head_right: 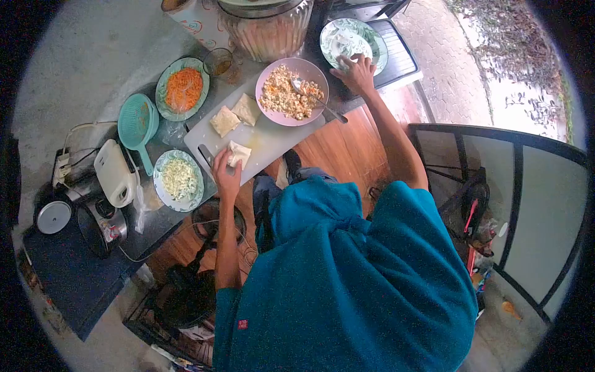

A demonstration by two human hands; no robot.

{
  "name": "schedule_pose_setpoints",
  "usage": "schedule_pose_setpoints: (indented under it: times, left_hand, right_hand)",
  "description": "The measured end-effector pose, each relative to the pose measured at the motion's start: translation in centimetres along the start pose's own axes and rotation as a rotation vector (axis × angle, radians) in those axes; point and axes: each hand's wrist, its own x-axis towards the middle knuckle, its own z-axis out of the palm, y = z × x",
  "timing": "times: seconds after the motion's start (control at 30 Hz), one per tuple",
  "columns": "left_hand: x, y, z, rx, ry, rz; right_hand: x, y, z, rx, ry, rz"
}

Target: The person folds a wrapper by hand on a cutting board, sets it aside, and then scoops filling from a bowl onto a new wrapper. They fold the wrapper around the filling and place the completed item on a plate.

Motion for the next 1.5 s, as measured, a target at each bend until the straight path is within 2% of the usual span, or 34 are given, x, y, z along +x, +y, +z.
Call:
schedule_pose_setpoints:
  times: [0.37,0.8,0.93,0.97,1.03,1.1,1.17,1.23,1.33,1.5]
  left_hand:
    - [-0.3,-0.1,0.3,0.004,-0.021,-0.050]
    - [-0.2,0.2,0.2,-0.068,0.008,-0.054]
    - [-0.3,-0.1,0.1,-0.115,0.019,-0.100]
    - [-0.3,-0.1,0.0,-0.156,0.037,-0.094]
    - [-0.3,0.1,-0.4,-0.177,0.015,-0.103]
    - [-0.6,-0.2,-0.4,-0.160,0.046,-0.077]
    - [-0.8,-0.5,-0.4,-0.167,0.048,-0.092]
    - [-0.7,-0.6,-0.2,-0.182,0.054,-0.096]
    - [-0.5,-0.4,-0.2,-0.172,0.060,-0.136]
    - [-0.3,-0.8,-0.1,-0.146,0.051,-0.133]
  right_hand:
    - [0.9,0.9,1.2,0.088,0.036,0.009]
    - [0.9,0.0,-1.8,0.279,0.040,0.156]
    - [0.5,-0.7,-2.3,0.641,-0.008,-0.025]
    - [-0.5,-2.3,-3.3,0.730,-0.052,-0.088]
    - [-3.6,-7.0,-5.1,0.673,-0.106,-0.285]
    - [-8.0,-11.1,-3.4,0.985,-0.188,-0.376]
    - [-11.8,-14.8,-1.8,0.800,-0.258,-0.600]
    - [-15.1,-18.5,-1.7,0.610,-0.348,-0.691]
    - [-17.7,-21.6,0.5,0.461,-0.400,-0.733]
    - [-18.2,-23.9,1.8,0.190,-0.272,-0.794]
